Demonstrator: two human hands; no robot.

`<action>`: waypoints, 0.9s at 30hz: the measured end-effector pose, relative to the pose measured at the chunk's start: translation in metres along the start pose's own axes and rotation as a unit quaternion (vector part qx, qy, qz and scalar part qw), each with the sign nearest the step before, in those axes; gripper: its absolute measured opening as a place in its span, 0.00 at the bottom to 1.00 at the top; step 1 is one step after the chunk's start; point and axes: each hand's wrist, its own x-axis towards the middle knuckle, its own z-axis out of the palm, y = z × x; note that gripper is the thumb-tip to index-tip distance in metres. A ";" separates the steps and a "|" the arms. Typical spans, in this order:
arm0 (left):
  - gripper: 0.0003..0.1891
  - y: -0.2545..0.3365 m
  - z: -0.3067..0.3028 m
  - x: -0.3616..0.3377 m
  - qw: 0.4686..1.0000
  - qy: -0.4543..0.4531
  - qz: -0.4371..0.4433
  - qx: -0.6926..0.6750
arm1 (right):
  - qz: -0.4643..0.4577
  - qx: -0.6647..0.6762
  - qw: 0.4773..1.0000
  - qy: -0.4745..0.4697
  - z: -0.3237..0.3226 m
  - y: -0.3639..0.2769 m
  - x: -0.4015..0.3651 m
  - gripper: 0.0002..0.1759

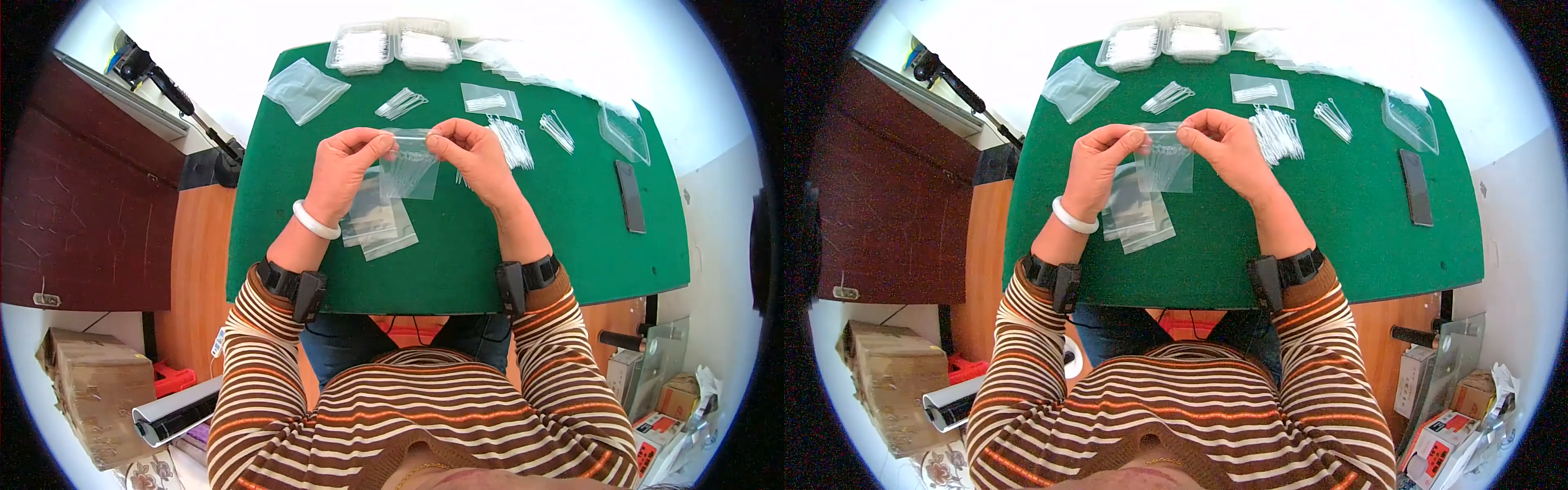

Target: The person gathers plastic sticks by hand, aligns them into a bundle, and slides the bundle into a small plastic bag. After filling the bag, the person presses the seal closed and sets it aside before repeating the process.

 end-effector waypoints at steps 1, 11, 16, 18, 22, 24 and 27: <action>0.08 0.000 0.000 0.000 1.000 -0.001 0.002 0.001 | 0.003 0.008 1.000 -0.001 0.000 0.000 -0.001 0.06; 0.06 -0.005 0.004 -0.002 1.000 -0.020 -0.017 -0.013 | -0.005 -0.037 0.999 -0.023 0.000 0.000 -0.002 0.07; 0.05 -0.003 0.006 -0.004 0.999 -0.036 -0.022 0.005 | -0.012 -0.044 0.998 -0.038 0.005 0.000 -0.003 0.07; 0.05 0.000 0.006 -0.005 0.999 -0.039 -0.018 0.017 | -0.016 -0.040 0.998 -0.043 0.006 -0.001 -0.003 0.07; 0.05 0.004 0.006 -0.007 0.998 -0.048 -0.001 0.046 | -0.021 -0.067 0.997 -0.043 0.008 -0.004 -0.005 0.06; 0.05 0.004 0.005 -0.008 0.997 -0.052 0.012 0.055 | -0.041 -0.087 0.994 -0.047 0.008 -0.006 -0.006 0.06; 0.04 0.002 0.008 -0.008 0.998 -0.052 0.007 0.040 | -0.048 -0.090 0.994 -0.049 0.009 -0.005 -0.006 0.06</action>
